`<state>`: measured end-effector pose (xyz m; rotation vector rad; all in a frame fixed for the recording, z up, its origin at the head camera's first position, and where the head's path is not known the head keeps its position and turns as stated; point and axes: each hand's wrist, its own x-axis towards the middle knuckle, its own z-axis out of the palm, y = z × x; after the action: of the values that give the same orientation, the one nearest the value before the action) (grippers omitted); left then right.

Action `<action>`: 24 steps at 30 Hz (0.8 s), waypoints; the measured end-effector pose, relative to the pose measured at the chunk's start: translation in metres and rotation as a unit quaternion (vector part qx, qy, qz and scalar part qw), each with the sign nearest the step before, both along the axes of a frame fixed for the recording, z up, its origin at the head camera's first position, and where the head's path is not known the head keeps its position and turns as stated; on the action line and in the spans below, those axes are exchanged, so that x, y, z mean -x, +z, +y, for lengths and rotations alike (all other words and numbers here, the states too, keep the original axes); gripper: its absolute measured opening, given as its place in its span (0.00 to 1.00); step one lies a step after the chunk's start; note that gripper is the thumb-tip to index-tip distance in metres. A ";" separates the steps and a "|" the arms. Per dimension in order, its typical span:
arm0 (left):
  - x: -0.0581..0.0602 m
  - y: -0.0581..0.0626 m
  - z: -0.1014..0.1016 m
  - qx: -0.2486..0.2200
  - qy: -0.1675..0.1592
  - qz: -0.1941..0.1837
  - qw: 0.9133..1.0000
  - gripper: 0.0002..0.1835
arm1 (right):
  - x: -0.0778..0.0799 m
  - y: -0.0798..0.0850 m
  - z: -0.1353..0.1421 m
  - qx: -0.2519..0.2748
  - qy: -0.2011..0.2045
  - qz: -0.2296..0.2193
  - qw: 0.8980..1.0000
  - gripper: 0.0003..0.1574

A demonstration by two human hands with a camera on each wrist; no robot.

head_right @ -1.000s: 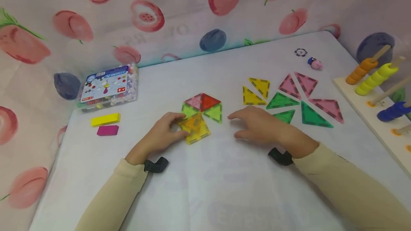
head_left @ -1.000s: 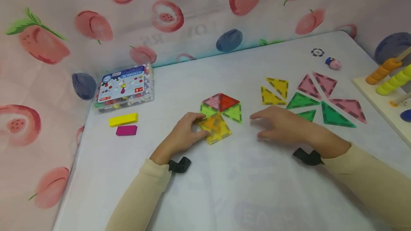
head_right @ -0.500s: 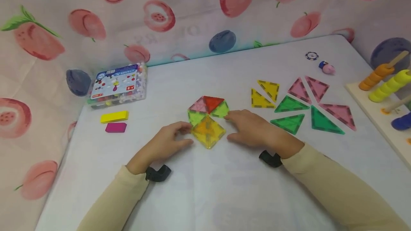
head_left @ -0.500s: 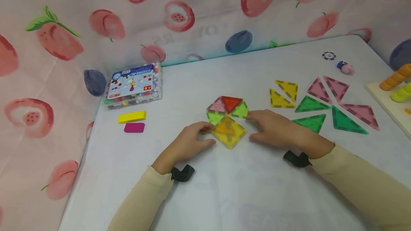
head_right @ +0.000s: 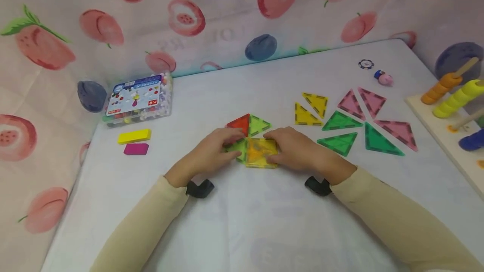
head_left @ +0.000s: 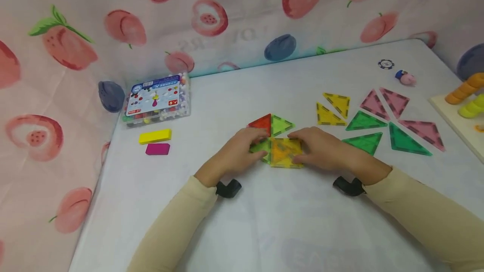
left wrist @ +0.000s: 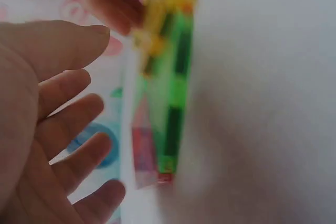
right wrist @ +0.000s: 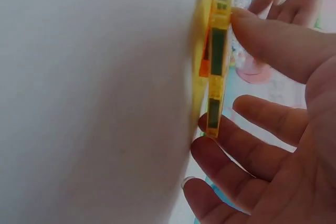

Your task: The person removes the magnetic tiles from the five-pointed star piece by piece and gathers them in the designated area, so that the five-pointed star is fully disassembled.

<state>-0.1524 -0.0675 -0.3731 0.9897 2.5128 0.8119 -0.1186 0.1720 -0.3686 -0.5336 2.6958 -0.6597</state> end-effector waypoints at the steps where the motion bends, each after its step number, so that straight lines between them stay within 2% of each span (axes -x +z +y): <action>1: 0.006 -0.002 0.003 0.008 -0.006 0.008 1.000 0.25 | 0.001 0.000 -0.001 0.004 0.002 -0.002 1.000 0.40; 3: 0.013 -0.007 0.008 0.035 -0.019 0.018 0.999 0.27 | 0.003 -0.002 -0.003 0.011 0.005 -0.008 1.000 0.40; 6: 0.015 -0.014 0.014 0.065 -0.019 0.032 0.997 0.31 | 0.006 -0.003 -0.004 0.022 0.005 -0.017 1.000 0.40; 13: 0.008 -0.015 0.021 0.088 0.040 0.079 0.992 0.33 | 0.009 0.000 0.000 0.048 0.007 -0.007 0.999 0.29; 17: 0.005 -0.012 0.017 0.098 0.071 0.075 0.990 0.33 | 0.011 0.000 0.009 0.053 0.010 -0.004 0.999 0.25; 24: 0.004 -0.014 -0.002 0.095 0.117 0.062 0.987 0.32 | 0.011 0.001 0.030 0.024 -0.027 0.007 0.999 0.20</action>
<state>-0.1566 -0.0697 -0.3868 0.7134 2.7891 0.5715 -0.1296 0.2022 -0.3671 -0.4807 2.7220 -0.7406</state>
